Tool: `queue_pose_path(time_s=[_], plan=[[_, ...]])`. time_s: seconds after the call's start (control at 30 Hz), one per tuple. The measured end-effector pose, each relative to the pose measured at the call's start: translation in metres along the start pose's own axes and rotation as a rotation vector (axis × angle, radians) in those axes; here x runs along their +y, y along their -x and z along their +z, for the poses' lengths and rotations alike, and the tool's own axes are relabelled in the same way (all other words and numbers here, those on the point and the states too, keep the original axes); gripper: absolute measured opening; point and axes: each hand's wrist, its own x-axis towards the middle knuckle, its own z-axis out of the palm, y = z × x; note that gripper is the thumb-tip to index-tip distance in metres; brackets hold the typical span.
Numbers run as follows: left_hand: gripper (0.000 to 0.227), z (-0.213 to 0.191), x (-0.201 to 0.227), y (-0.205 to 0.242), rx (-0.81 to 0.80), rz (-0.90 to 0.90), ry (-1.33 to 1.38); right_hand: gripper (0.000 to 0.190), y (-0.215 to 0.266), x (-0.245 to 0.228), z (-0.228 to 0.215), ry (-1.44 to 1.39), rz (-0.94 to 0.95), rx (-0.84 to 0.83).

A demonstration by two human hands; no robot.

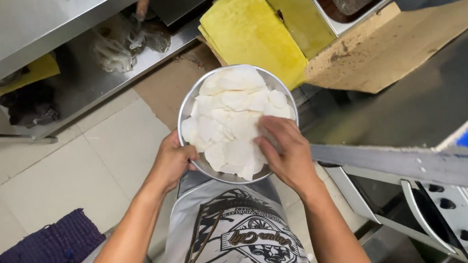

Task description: Frying fruit slices in a deep fryer and manually separating raw slices in a basket and bowls.

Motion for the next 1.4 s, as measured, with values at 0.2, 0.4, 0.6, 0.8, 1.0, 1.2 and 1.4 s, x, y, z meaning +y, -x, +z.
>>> queue_pose_path(time_s=[0.2,0.4,0.6,0.8,1.0,1.2,1.4], plan=[[0.040,0.006,0.001,-0.029,-0.010,0.025,0.042,0.036,-0.036,0.001,0.021,0.245,-0.064,-0.375],[0.042,0.021,0.015,-0.033,0.041,0.044,0.094,0.015,-0.050,0.011,0.007,0.000,-0.097,-0.326],[0.042,0.040,0.020,-0.048,0.015,0.054,0.078,0.016,-0.067,0.030,-0.006,0.165,-0.123,-0.169],[0.038,0.068,0.063,-0.080,-0.022,0.107,0.079,0.015,-0.044,0.019,-0.032,0.027,-0.229,0.278],[0.044,0.097,0.175,-0.138,-0.107,0.168,-0.028,0.016,0.011,0.041,-0.050,0.028,0.170,0.175],[0.056,0.149,0.304,-0.211,-0.186,0.319,-0.151,0.034,0.109,0.125,0.015,0.120,0.813,-0.192],[0.052,0.240,0.372,-0.351,-0.298,0.425,-0.184,0.041,0.261,0.197,0.127,0.101,1.608,-0.176]])
